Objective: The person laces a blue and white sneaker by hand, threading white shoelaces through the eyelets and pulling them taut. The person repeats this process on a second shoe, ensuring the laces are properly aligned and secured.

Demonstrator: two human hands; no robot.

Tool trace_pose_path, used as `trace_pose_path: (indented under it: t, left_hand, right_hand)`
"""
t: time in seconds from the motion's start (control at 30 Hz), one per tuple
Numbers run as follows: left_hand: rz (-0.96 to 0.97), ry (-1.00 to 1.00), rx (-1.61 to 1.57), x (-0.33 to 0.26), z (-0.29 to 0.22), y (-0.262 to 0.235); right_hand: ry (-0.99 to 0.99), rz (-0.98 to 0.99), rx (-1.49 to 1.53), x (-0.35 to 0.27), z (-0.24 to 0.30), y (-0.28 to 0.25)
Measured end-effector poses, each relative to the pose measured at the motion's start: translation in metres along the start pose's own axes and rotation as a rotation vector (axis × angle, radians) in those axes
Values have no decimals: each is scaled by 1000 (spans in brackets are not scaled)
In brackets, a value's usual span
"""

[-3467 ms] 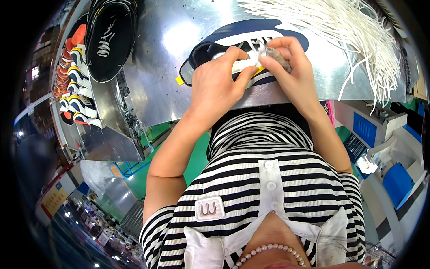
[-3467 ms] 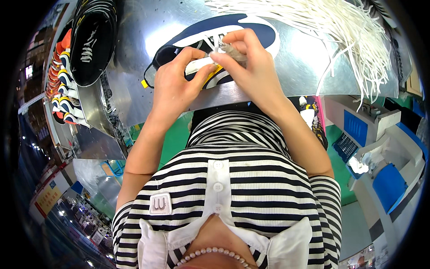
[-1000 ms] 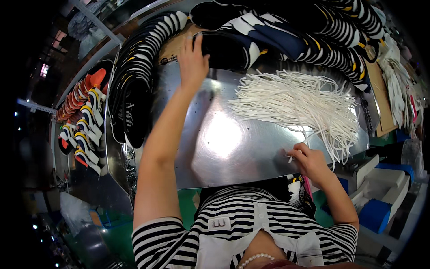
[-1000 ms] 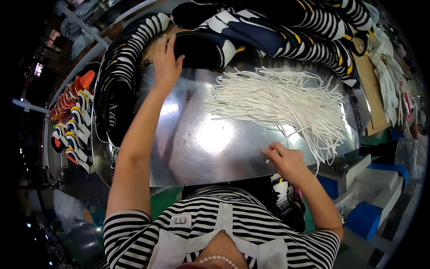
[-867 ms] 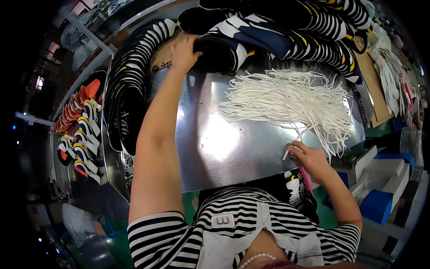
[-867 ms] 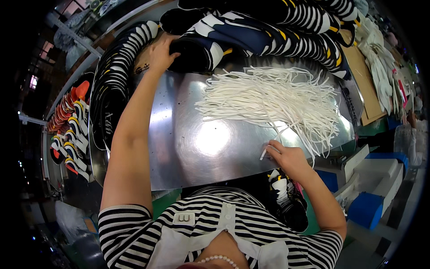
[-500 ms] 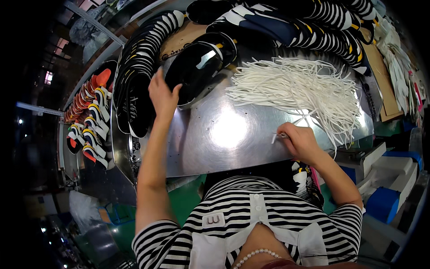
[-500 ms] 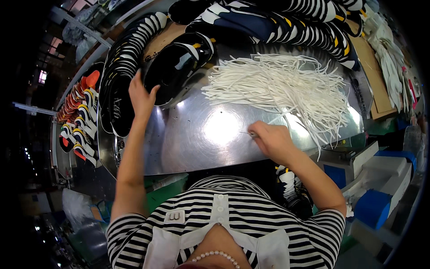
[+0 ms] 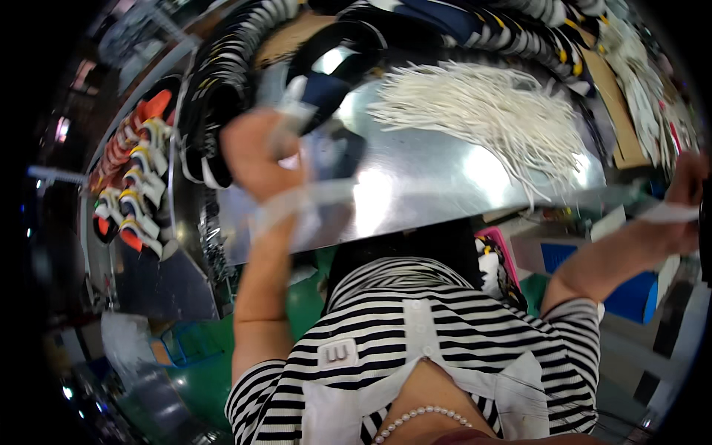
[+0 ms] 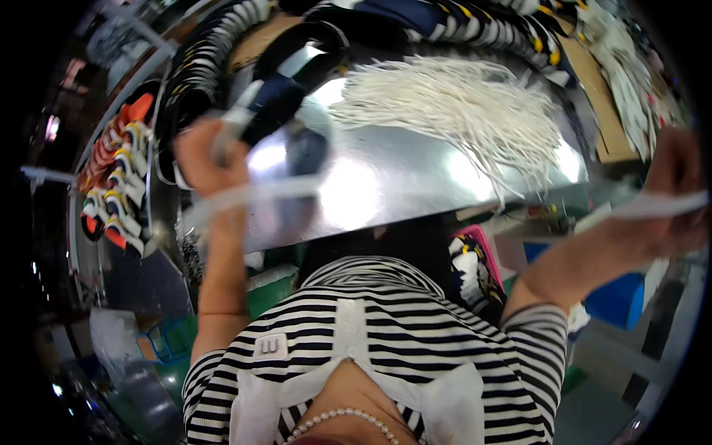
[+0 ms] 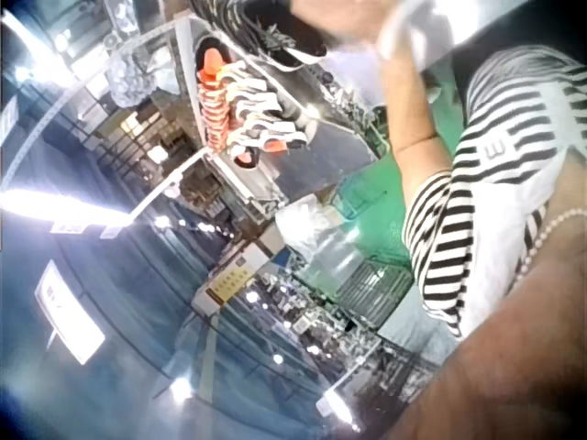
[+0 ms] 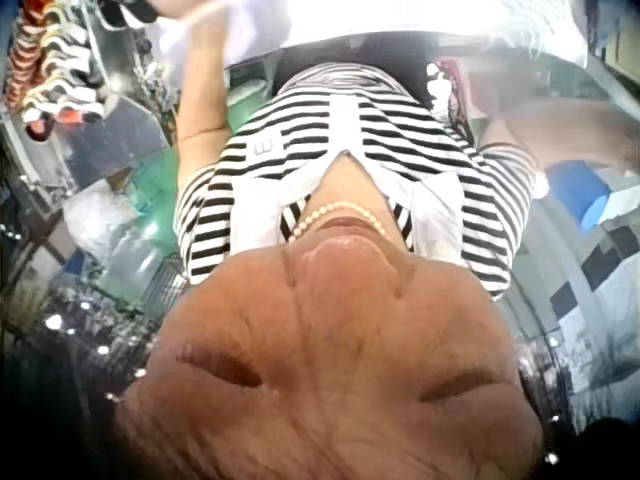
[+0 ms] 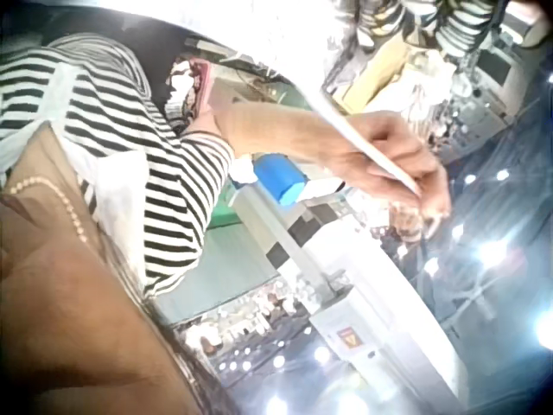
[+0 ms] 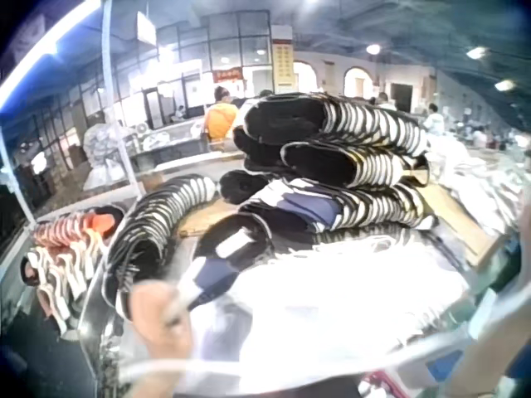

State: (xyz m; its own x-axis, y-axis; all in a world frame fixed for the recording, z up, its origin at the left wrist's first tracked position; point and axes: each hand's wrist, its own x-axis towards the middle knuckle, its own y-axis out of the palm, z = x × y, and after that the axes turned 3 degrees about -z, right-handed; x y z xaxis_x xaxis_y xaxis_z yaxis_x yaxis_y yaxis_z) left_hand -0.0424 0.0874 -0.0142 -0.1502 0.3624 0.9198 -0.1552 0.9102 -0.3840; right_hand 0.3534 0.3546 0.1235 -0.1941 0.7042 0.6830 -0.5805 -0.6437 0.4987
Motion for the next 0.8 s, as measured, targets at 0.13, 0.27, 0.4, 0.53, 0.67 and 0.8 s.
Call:
trace_pose_path:
  t: [0.13,0.27,0.4,0.53,0.67,0.8]
  left_hand:
    - [380,-86,-522,-48,-110,15]
    - [405,-80,-548,-53,-90,22]
    - [606,-105,-56,-36,-6,20]
    - [1135,45,-14,-17,38,49]
    - [1776,-1267,-457,-26,43,50]
    - [1286,-1631,-977,-34,3,54]
  right_hand:
    - [581,-500,-253,-105,-92,47]
    - [1167,-151,-18,-192,-165,55]
    - [1241,-49,-143,-205,-197,93]
    - [1201,-12,-159,-211,-252,112]
    - [1102,-37,-342,-214,-273,97]
    - [974,-65,-276,-214,-273,106]
